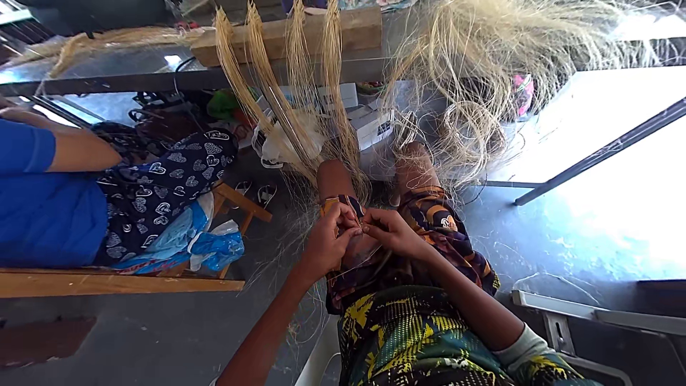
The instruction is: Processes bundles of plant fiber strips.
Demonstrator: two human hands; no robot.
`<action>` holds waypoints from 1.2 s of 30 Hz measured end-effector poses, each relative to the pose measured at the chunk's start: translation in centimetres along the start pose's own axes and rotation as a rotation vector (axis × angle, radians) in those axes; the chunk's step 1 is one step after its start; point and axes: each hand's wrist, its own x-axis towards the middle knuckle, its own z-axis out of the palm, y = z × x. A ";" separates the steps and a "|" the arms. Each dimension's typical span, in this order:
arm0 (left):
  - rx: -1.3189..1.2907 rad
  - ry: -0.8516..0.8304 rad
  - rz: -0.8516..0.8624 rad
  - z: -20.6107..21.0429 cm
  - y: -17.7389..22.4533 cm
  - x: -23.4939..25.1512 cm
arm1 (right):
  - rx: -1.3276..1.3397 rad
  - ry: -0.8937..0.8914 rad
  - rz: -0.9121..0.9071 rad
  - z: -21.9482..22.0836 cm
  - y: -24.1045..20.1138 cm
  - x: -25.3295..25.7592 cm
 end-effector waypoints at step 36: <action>-0.405 0.278 -0.040 2.3 -0.4 -0.1 | 0.307 0.217 0.074 0.7 -0.2 -0.3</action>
